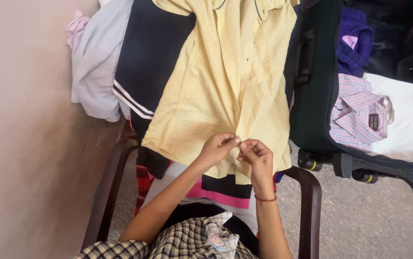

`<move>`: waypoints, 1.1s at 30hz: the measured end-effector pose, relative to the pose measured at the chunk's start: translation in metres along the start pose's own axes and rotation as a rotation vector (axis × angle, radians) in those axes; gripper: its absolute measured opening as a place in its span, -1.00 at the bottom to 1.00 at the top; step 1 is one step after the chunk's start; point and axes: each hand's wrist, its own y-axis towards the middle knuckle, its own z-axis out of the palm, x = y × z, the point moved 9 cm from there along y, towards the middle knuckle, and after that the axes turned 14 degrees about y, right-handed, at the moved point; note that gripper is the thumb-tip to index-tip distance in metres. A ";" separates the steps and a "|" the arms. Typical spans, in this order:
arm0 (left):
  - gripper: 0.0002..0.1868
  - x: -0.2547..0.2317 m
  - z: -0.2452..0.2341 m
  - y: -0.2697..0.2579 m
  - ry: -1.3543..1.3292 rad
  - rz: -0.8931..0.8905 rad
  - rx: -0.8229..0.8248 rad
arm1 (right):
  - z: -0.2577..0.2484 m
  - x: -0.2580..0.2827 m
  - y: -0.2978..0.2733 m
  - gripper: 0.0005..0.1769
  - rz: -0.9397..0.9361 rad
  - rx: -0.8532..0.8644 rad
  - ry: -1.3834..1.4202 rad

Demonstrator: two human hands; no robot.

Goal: The person buttons a yellow shirt by hand, spreads it flat on a chair, and folds it into a compact rectangle.

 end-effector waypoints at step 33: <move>-0.84 -0.009 -0.035 -0.022 0.820 0.037 -0.342 | -0.039 -0.091 0.035 -0.86 0.065 0.006 -0.248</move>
